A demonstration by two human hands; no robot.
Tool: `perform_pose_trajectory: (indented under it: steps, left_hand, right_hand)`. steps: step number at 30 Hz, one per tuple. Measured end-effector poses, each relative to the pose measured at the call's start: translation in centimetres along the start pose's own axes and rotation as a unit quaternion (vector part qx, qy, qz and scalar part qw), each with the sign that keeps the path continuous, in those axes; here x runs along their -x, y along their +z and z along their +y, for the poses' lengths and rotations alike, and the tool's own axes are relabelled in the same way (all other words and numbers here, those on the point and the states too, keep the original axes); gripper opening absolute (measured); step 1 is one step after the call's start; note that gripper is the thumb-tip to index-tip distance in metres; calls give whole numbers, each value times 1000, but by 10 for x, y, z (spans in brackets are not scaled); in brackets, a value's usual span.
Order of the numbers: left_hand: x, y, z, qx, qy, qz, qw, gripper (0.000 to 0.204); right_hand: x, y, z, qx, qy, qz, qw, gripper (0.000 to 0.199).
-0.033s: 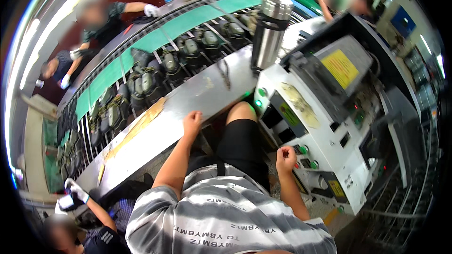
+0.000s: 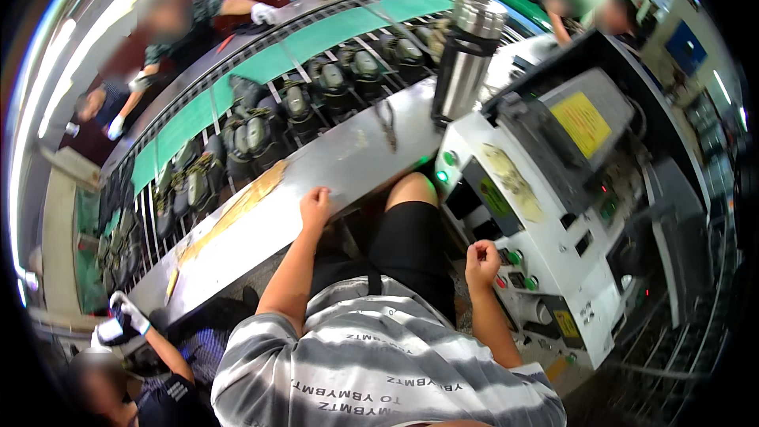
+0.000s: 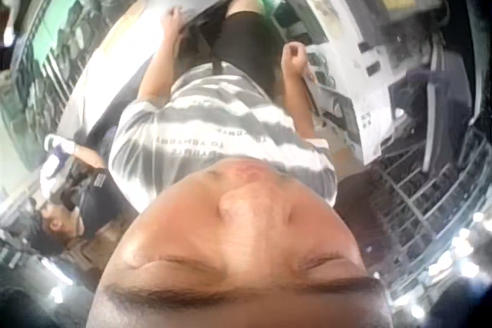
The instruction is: The person picks up shoe uppers on lasts from a conveyor belt and places them into an assembly machine. They operate the machine using green buttons and then remove the shoe.
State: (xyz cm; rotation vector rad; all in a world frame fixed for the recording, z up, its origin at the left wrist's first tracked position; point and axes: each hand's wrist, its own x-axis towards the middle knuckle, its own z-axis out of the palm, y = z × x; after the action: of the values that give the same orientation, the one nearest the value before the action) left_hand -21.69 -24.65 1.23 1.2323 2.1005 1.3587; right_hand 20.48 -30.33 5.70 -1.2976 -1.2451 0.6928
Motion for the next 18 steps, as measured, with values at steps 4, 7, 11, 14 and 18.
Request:
perform_pose_trajectory:
  steps: [4,7,11,14,18]
  left_hand:
    - [11,-93,-49,-79,-62,124,987,23]
    - [39,-119,-81,61,-134,70,987,24]
    - [35,-97,-67,-173,-54,116,977,17]
    - [37,-96,-42,-174,-56,127,975,16]
    - [40,-102,-56,-203,-12,126,971,17]
  right_hand:
    - [-58,47,-22,24,-74,-17,997,7]
    - [-88,68,-30,19,-83,-28,996,6]
    - [-120,86,-36,58,-125,10,990,8]
    - [-149,80,-56,252,-220,78,939,10]
    - [-221,47,-65,430,-211,187,858,30]
